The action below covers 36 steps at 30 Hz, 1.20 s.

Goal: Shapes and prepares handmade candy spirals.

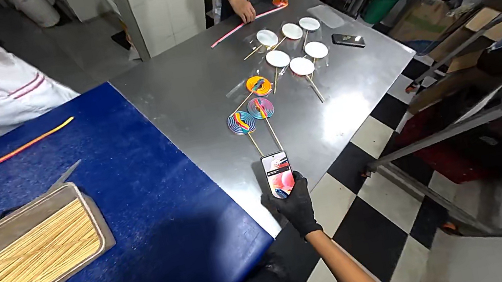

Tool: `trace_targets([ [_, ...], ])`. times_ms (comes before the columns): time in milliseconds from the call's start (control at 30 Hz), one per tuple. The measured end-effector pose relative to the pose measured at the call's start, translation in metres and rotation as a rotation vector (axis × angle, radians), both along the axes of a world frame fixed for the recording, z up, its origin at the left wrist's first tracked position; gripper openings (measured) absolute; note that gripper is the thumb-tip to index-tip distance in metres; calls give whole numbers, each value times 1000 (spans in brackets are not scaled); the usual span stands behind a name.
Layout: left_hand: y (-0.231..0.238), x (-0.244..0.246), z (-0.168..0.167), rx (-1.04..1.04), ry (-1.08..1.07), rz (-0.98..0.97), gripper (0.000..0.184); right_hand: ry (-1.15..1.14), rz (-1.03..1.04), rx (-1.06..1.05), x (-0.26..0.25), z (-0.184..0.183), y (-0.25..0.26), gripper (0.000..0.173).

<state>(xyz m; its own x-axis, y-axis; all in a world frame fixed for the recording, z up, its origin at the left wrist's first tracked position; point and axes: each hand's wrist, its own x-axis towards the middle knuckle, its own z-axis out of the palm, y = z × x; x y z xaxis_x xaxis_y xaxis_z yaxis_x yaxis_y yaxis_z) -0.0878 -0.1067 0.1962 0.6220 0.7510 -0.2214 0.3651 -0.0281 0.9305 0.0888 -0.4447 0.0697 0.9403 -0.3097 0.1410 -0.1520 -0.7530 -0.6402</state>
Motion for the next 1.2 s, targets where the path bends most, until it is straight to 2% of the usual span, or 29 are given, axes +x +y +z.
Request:
trace_targets([
  [100,29,-24,-41,52,-196,-70,43,148,114,55,-27,2,58,99],
  [167,48,-36,-64,43,-299,-84,44,256,153,4,-38,-9,94,100],
  [300,59,-52,-58,3,-272,7,46,348,186,-143,-43,-23,146,106],
  [433,77,-80,-58,-12,-279,7,46,507,215,-303,-42,-1,154,109],
  [500,84,-86,-59,-33,-296,19,45,460,262,-311,-45,13,152,109],
  [533,86,-89,-59,-45,-302,20,45,334,324,-281,-49,16,156,104],
  [600,88,-92,-58,-60,-299,-21,46,105,579,-112,-70,22,182,84],
  [633,87,-92,-58,-70,-289,-73,47,124,761,52,-90,31,204,71],
  [700,85,-85,-62,-105,-245,-176,49,374,1127,389,-132,50,254,55],
  [767,81,-74,-62,-139,-181,-167,46,528,1326,483,-167,53,298,43],
  [833,94,-84,-70,11,-112,-157,41,447,1307,409,-192,50,326,37],
  [867,109,-96,-79,153,-72,-168,40,382,1255,367,-199,46,335,38],
  [967,177,-149,-129,751,249,-209,57,175,1167,152,-210,30,358,46],
  [1000,200,-166,-151,855,352,-257,59,157,1158,105,-216,26,366,47],
  [1067,231,-179,-178,906,421,-346,57,136,1150,57,-230,15,384,43],
  [1200,249,-141,-171,883,366,-394,58,141,1109,-16,-251,-7,420,42],
])
